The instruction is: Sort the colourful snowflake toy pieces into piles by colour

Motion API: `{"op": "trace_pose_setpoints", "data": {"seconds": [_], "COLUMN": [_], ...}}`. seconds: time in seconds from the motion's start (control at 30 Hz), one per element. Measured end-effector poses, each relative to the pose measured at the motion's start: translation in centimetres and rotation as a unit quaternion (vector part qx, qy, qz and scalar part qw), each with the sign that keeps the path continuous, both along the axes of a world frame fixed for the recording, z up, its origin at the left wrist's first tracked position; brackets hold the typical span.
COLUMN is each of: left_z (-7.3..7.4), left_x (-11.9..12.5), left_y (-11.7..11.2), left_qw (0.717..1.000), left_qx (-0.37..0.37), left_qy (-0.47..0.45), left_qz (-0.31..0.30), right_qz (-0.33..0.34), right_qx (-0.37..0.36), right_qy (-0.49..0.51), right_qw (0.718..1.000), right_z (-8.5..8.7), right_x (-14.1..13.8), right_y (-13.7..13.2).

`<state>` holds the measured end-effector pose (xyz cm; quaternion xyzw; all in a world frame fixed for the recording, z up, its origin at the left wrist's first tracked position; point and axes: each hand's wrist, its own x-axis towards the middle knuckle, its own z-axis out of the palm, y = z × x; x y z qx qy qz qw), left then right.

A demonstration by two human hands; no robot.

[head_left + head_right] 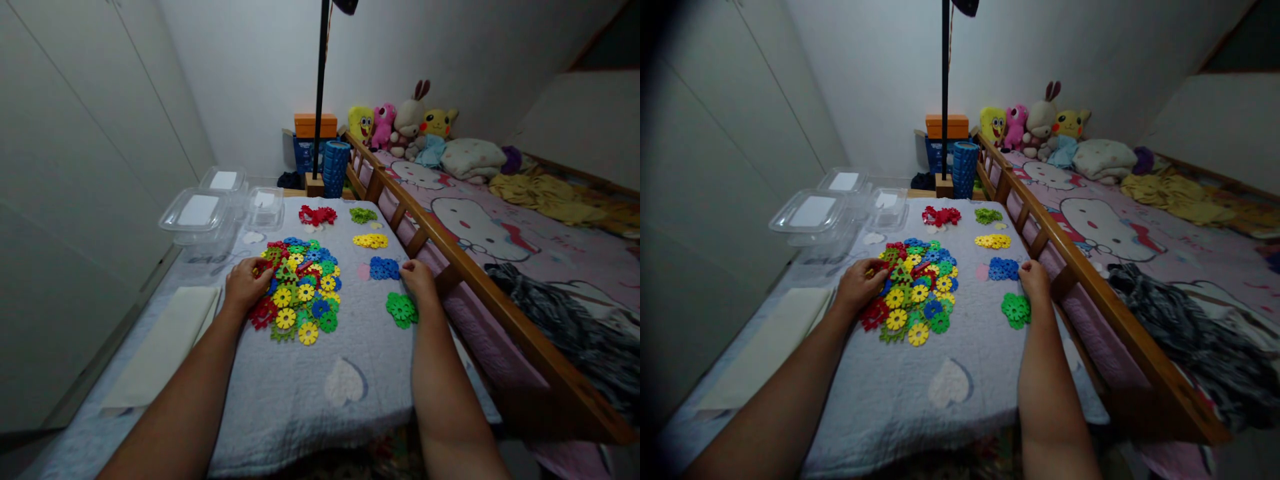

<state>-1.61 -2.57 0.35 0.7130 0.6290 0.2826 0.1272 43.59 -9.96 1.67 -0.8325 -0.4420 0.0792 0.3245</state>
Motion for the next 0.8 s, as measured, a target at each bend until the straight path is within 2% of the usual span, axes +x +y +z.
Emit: {"op": "trace_pose_setpoints", "data": {"seconds": [0.1,0.17,0.23,0.3,0.4,0.47,0.6,0.8], "left_z": [0.0,0.1,0.2,0.3,0.4,0.3,0.1,0.2], "left_x": [0.0,0.1,0.2,0.2,0.2,0.2,0.1,0.2], "left_y": [0.0,-0.1,-0.1,-0.2,-0.2,-0.2,-0.1,-0.2], "left_qw": [1.0,1.0,1.0,1.0,1.0,1.0,1.0,1.0], "left_qx": [0.002,0.001,-0.001,-0.005,-0.006,-0.003,0.004,0.002], "left_qy": [0.0,0.0,-0.002,-0.002,-0.003,-0.003,-0.004,-0.006], "left_qz": [0.001,0.004,0.007,0.006,0.004,0.003,0.0,0.003], "right_qz": [0.003,0.031,0.095,0.191,0.325,0.375,0.42,0.428], "right_qx": [0.027,0.06,0.087,0.092,0.058,0.029,-0.006,0.001], "right_qy": [-0.007,-0.018,-0.03,-0.042,-0.064,-0.081,-0.106,-0.107], "right_qw": [1.0,0.998,0.991,0.976,0.942,0.923,0.901,0.898], "right_z": [0.9,1.6,2.0,2.1,1.6,1.3,0.8,0.2], "right_x": [-0.6,-1.7,-3.6,-6.0,-9.8,-11.9,-14.0,-14.6], "right_y": [0.0,0.2,0.5,0.9,1.2,1.2,0.8,0.6]}}
